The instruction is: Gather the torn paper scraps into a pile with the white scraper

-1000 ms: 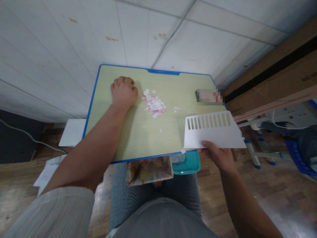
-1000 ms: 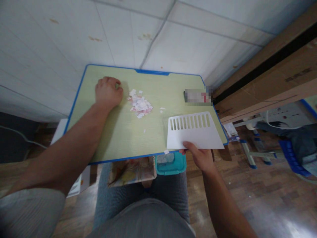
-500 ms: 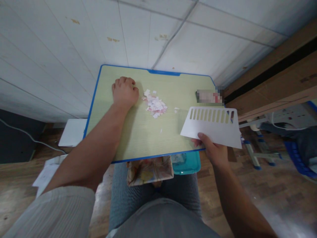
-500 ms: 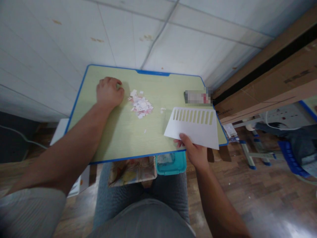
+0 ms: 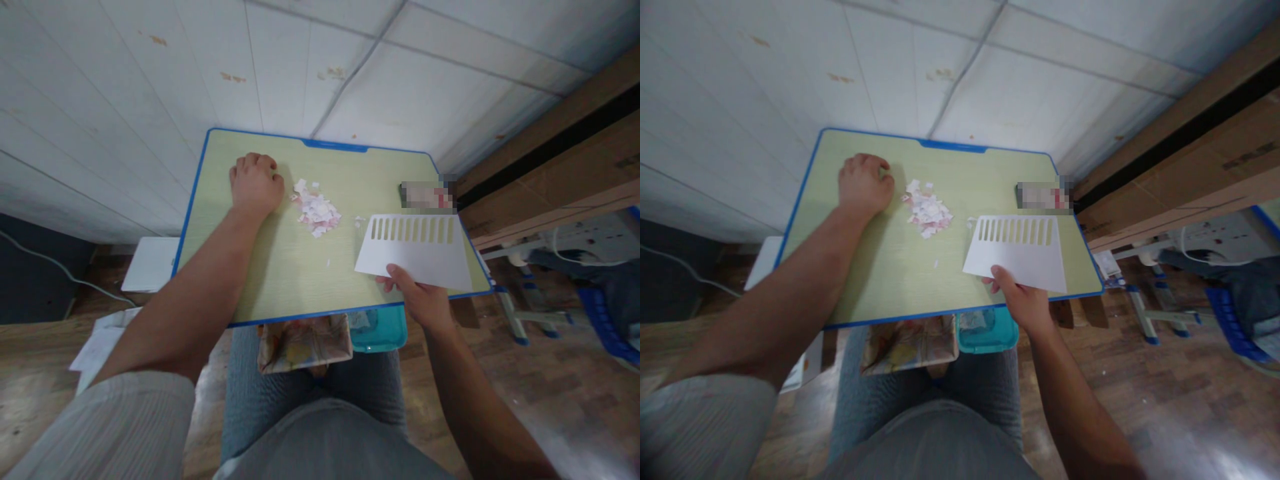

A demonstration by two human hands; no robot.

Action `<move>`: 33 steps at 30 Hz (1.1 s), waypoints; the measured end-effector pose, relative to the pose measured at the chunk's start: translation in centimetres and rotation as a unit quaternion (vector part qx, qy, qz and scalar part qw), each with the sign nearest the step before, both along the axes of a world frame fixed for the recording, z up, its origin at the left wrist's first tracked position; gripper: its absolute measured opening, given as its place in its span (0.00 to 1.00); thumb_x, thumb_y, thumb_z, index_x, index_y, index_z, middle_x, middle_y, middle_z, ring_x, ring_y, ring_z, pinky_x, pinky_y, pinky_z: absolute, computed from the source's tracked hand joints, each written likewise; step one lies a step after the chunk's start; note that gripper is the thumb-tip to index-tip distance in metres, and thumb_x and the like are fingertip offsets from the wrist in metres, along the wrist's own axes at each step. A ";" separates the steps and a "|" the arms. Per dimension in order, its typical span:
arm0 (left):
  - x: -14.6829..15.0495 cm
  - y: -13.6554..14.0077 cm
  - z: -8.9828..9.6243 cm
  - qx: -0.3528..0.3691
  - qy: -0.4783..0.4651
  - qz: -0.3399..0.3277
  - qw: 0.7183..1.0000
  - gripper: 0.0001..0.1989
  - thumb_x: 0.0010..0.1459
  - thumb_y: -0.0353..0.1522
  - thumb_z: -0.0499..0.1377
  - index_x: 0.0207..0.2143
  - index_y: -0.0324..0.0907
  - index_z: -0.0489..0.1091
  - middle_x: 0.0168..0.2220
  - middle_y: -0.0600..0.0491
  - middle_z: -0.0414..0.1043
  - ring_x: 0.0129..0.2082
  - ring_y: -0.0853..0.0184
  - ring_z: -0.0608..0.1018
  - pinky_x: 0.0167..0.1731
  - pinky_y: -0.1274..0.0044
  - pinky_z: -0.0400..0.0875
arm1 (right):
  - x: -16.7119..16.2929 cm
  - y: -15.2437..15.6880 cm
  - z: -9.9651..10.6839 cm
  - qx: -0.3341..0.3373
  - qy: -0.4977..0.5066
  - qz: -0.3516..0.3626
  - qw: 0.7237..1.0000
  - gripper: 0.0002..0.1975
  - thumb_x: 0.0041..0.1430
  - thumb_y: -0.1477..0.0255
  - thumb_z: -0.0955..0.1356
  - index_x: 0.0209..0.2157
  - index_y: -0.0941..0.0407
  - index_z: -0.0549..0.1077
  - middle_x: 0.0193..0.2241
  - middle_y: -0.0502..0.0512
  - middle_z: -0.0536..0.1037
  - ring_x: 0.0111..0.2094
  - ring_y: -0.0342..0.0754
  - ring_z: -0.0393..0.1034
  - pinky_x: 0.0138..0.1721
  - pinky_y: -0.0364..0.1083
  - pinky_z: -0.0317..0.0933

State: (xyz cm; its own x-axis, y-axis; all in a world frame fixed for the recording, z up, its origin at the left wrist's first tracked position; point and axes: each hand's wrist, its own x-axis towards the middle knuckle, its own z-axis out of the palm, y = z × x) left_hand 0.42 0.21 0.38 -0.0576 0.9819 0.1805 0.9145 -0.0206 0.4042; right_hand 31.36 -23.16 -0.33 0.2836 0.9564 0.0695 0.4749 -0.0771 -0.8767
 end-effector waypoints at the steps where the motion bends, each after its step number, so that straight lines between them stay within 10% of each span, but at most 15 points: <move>1: 0.0 0.0 0.0 -0.001 -0.004 0.001 1.000 0.25 0.73 0.30 0.56 0.66 0.41 0.81 0.72 0.37 0.76 0.75 0.42 0.72 0.77 0.55 0.65 | -0.2 -0.1 0.1 -0.006 0.001 0.005 1.000 0.21 0.65 0.53 0.76 0.21 0.47 0.77 0.24 0.54 0.85 0.30 0.57 0.82 0.50 0.58 0.79; 15: -0.4 0.8 -1.0 -0.003 -0.069 0.002 0.998 0.29 0.71 0.48 0.61 0.67 0.48 0.81 0.68 0.44 0.81 0.79 0.40 0.66 0.79 0.51 0.58 | -3.3 -2.5 1.4 -0.082 0.058 0.154 0.983 0.24 0.71 0.48 0.78 0.26 0.49 0.83 0.25 0.55 0.87 0.27 0.56 0.83 0.41 0.56 0.84; 24: 0.0 0.2 -0.3 -0.008 -0.012 0.005 1.000 0.25 0.74 0.31 0.55 0.68 0.42 0.80 0.74 0.42 0.75 0.76 0.46 0.71 0.78 0.56 0.63 | -3.7 -2.5 1.4 -0.085 0.084 0.150 0.981 0.22 0.70 0.50 0.78 0.28 0.50 0.84 0.26 0.56 0.87 0.27 0.54 0.82 0.39 0.54 0.82; 33: -0.1 0.6 -0.9 0.013 -0.035 0.005 0.999 0.24 0.73 0.36 0.59 0.67 0.48 0.82 0.72 0.44 0.78 0.76 0.42 0.71 0.77 0.53 0.64 | -0.7 2.4 0.6 0.017 0.066 -0.044 0.997 0.18 0.63 0.56 0.78 0.24 0.50 0.80 0.23 0.56 0.85 0.25 0.52 0.79 0.33 0.51 0.78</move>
